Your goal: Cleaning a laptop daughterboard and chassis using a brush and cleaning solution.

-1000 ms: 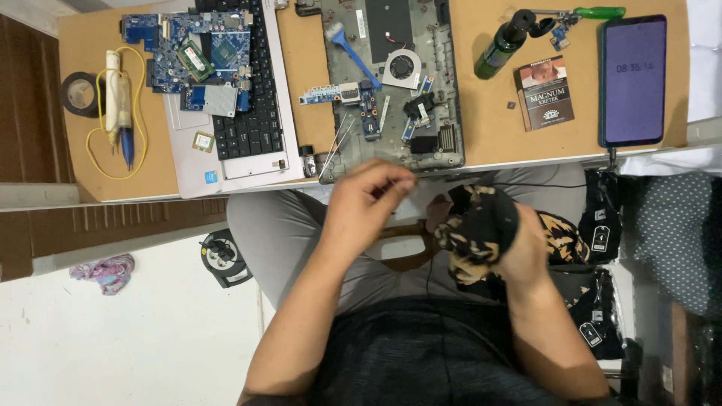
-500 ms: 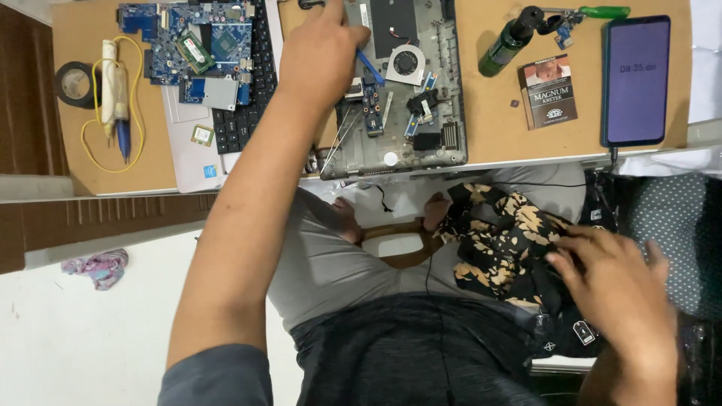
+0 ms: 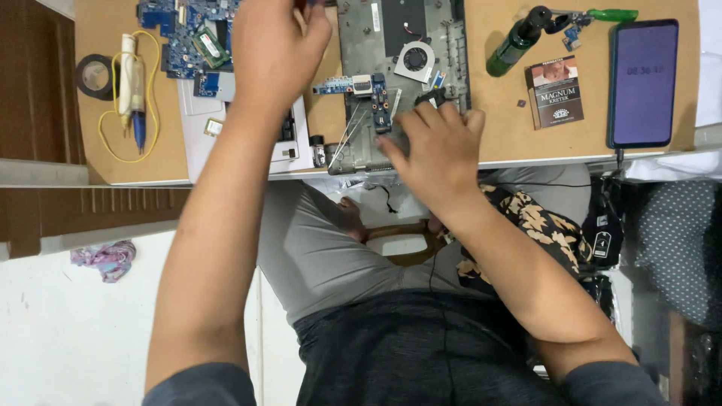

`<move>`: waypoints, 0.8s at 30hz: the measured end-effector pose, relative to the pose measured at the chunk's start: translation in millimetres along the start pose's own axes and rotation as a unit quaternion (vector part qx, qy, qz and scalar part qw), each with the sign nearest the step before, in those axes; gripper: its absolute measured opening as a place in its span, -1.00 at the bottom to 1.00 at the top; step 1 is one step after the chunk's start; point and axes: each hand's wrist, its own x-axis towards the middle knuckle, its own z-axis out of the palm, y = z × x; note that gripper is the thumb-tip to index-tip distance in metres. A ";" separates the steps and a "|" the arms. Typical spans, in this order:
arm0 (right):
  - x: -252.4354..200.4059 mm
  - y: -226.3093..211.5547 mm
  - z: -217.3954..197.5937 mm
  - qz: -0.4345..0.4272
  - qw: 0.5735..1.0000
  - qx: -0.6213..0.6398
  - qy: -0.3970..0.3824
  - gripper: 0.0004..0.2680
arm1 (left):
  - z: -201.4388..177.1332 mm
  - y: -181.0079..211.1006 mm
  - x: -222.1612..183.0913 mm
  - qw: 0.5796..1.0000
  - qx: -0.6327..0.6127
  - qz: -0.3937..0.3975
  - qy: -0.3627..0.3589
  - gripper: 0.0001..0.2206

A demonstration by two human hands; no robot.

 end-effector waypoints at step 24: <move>13.6 19.6 23.7 -0.002 0.995 0.095 -0.002 -0.79 | -51.3 48.6 -100.0 0.945 -0.158 -0.282 -0.049 -0.67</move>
